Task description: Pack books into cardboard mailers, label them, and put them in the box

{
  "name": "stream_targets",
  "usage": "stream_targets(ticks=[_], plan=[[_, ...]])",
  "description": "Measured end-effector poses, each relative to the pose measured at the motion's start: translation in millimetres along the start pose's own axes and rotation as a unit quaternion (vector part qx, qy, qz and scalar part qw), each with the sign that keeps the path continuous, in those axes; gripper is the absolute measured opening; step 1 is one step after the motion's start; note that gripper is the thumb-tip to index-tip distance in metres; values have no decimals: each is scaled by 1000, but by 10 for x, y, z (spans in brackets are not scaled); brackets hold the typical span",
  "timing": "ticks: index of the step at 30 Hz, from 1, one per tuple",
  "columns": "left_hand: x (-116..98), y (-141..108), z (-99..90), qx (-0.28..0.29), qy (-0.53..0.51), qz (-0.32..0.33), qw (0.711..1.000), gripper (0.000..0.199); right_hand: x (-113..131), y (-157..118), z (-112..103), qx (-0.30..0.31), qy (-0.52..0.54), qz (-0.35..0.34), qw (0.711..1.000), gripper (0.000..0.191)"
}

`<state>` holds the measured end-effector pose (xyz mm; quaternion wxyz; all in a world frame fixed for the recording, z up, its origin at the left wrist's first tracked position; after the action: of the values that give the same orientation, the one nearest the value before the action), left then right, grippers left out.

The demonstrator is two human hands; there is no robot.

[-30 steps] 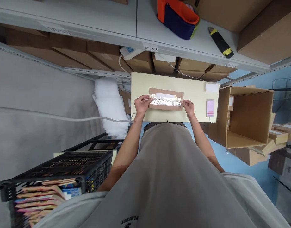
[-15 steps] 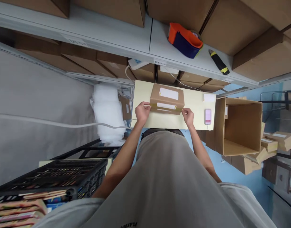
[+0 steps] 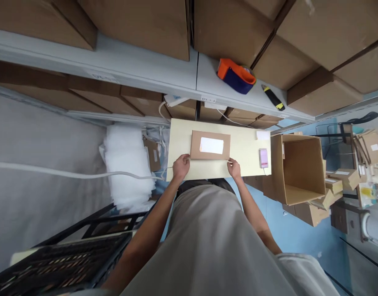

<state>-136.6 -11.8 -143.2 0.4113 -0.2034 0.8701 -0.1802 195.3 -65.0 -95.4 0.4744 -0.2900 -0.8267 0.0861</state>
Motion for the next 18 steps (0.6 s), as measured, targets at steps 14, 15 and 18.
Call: stream_targets(ticks=[14, 15, 18], plan=[[-2647, -62, -969, -131, -189, 329, 916, 28, 3485, 925, -808, -141, -232, -414, 869, 54], [-2740, -151, -1032, -136, -194, 340, 910, 28, 3627, 996, -768, -136, -255, -397, 871, 54], [-2814, -376, -1142, -159, -205, 343, 903, 27, 3846, 1188, -647, -107, -315, -332, 883, 55]])
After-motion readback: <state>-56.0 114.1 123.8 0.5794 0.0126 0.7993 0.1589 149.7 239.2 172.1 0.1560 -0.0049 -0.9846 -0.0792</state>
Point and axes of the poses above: each hand's wrist, its own y-axis towards the middle knuckle, its own z-axis out of the palm, x = y × z, the point moved 7 cm from there along y, towards the middle knuckle, and after that the axes turned 14 degrees about y, right-handed, at the moved point
